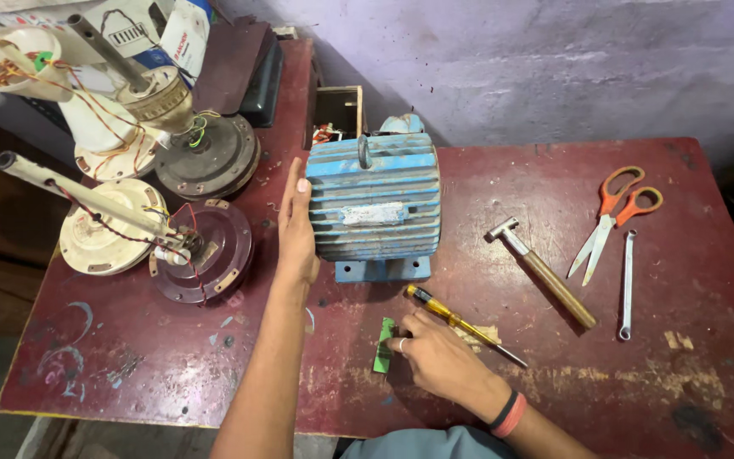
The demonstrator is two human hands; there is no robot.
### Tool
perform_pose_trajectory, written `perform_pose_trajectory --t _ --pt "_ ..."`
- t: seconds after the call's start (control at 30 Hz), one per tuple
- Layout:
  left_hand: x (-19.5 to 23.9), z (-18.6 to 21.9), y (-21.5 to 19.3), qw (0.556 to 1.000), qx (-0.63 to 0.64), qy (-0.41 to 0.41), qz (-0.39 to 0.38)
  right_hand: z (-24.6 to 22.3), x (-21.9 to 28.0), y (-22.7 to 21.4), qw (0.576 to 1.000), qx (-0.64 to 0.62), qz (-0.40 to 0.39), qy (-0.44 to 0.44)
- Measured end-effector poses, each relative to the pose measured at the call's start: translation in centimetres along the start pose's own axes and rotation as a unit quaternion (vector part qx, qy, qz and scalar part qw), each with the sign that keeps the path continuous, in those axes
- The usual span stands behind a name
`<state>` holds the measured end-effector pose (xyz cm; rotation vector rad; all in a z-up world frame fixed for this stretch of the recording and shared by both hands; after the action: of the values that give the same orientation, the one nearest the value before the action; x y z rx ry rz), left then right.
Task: The person cleans the exterior of a blue electric motor using a green abrasive pad. They scrub the motor's ridged casing and label area, then wipe the top handle with a cloth.
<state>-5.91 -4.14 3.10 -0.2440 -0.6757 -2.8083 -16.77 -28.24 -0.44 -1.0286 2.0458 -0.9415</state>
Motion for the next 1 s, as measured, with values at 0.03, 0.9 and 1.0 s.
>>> perform_pose_trajectory --t 0.03,0.9,1.0 --pt "0.0 -0.1 0.0 1.0 0.001 0.005 0.0 0.0 0.0 0.2 1.0 -0.007 0.005 0.008" --pt "2.1 1.8 -0.3 0.913 -0.286 0.157 0.247 1.3 -2.8 -7.1 0.971 -0.101 0.217 0.021" --pt "2.6 3.5 0.9 0.892 -0.312 0.221 0.241 1.9 -3.9 -12.1 0.935 0.129 0.318 -0.085"
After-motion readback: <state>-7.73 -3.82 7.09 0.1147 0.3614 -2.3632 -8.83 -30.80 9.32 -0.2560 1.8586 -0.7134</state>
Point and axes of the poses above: each hand's wrist, its own x-axis away from the middle knuckle, its own y-axis out of the palm, z = x × y, the point moved 1 cm from there along -x, towards the middle knuckle, and after that the axes turned 15 degrees about -y, right-handed, at the moved point
